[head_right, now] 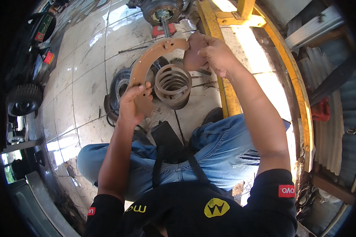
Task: The person sits on the floor and repeatedly rubs a brake shoe against a brake drum to smooth or clean the surface. They rotate the shoe and drum to treat different areas, handling both parts by hand.
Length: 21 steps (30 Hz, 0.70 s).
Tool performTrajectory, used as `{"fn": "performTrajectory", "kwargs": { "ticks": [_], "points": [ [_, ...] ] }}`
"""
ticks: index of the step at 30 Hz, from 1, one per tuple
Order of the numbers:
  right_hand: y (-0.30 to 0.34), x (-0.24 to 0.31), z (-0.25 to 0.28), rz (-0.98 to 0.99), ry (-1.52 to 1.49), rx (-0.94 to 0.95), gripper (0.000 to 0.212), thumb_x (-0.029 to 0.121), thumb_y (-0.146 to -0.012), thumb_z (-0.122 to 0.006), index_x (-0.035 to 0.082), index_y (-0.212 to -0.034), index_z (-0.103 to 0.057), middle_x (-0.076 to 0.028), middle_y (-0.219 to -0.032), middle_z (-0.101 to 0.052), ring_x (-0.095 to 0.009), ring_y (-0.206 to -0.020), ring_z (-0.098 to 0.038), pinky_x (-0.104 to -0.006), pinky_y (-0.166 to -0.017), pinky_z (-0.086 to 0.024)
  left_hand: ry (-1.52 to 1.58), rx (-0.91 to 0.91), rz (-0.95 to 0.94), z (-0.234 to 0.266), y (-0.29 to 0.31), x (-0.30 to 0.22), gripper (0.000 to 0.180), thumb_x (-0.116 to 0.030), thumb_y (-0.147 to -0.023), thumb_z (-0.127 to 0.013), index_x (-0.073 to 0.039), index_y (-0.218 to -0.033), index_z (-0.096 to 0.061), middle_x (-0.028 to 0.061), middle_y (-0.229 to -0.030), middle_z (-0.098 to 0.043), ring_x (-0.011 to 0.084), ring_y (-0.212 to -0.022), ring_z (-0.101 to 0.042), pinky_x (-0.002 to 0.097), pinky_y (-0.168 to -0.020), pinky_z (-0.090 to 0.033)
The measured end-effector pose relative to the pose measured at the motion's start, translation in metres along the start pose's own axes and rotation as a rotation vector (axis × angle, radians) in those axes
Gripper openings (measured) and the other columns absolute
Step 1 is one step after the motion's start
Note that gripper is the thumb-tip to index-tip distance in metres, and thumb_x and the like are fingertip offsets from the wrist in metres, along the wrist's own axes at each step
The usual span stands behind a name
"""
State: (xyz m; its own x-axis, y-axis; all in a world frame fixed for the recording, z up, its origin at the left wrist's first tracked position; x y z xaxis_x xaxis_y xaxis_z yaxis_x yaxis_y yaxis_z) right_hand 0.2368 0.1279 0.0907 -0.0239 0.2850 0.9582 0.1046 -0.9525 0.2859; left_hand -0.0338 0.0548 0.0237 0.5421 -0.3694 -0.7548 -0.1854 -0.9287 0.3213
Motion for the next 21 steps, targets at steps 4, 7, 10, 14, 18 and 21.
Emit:
{"fn": "performTrajectory", "kwargs": {
  "ticks": [4,7,10,14,18,21],
  "points": [
    [0.006,0.005,-0.012,-0.008,-0.114,0.034,0.058,0.0,-0.09,-0.053,-0.006,-0.144,-0.035,-0.018,-0.129,-0.057,-0.026,-0.113,-0.061,-0.0402,-0.096,-0.051,0.196,-0.068,0.084,-0.03,0.011,-0.012,0.033,-0.023,-0.088,-0.066,-0.013,-0.118,-0.058,0.0037,-0.094,-0.065,0.0196,-0.088,-0.061,0.0385,-0.075,-0.049],
    [0.016,0.009,-0.027,-0.017,-0.153,0.085,0.058,0.0,-0.089,-0.053,-0.006,-0.144,-0.035,-0.017,-0.129,-0.057,-0.025,-0.113,-0.061,-0.0392,-0.098,-0.05,0.363,0.018,0.149,-0.03,0.009,-0.018,0.03,-0.023,-0.09,-0.063,-0.011,-0.117,-0.057,0.0033,-0.1,-0.066,0.0172,-0.093,-0.062,0.0348,-0.082,-0.049],
    [0.016,0.001,-0.025,-0.05,-0.088,0.049,0.058,-0.001,-0.089,-0.053,-0.006,-0.145,-0.035,-0.017,-0.129,-0.057,-0.025,-0.112,-0.062,-0.0386,-0.097,-0.051,0.368,-0.126,0.155,-0.043,0.013,-0.024,0.028,-0.027,-0.092,-0.06,-0.012,-0.115,-0.056,0.0041,-0.098,-0.065,0.016,-0.084,-0.059,0.0313,-0.071,-0.048],
    [0.015,-0.002,-0.025,-0.08,-0.047,0.036,0.058,-0.001,-0.089,-0.052,-0.005,-0.144,-0.035,-0.017,-0.13,-0.056,-0.025,-0.111,-0.062,-0.0381,-0.097,-0.051,0.427,-0.147,0.302,-0.03,0.006,-0.016,0.023,-0.03,-0.093,-0.057,-0.012,-0.109,-0.055,0.0039,-0.093,-0.061,0.0148,-0.073,-0.051,0.0286,-0.063,-0.043],
    [0.014,-0.009,-0.027,-0.091,-0.098,0.078,0.058,-0.002,-0.089,-0.052,-0.005,-0.144,-0.035,-0.017,-0.131,-0.056,-0.025,-0.112,-0.062,-0.0376,-0.098,-0.051,0.398,-0.32,0.327,-0.023,0.007,-0.008,0.021,-0.025,-0.091,-0.056,-0.009,-0.105,-0.055,0.0058,-0.095,-0.062,0.0176,-0.073,-0.052,0.0307,-0.063,-0.043],
    [0.021,-0.005,-0.032,-0.049,-0.171,0.046,0.056,-0.002,-0.089,-0.051,-0.006,-0.143,-0.038,-0.019,-0.127,-0.057,-0.024,-0.107,-0.063,-0.0359,-0.09,-0.054,0.318,-0.228,0.253,-0.012,0.003,0.002,0.021,-0.018,-0.086,-0.057,-0.007,-0.104,-0.056,0.0079,-0.096,-0.064,0.0215,-0.081,-0.059,0.0345,-0.066,-0.046]
  ]
}}
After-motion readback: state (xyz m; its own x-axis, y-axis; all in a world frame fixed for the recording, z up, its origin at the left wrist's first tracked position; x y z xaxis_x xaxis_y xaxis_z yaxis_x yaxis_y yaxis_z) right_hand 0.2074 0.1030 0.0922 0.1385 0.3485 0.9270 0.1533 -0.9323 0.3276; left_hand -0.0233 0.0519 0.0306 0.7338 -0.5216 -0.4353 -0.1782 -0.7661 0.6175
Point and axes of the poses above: each hand's wrist, its own y-axis away from the middle knuckle, its own z-axis out of the back of the hand, x = y × z, the point moved 4 cm from there along -y, towards the middle knuckle
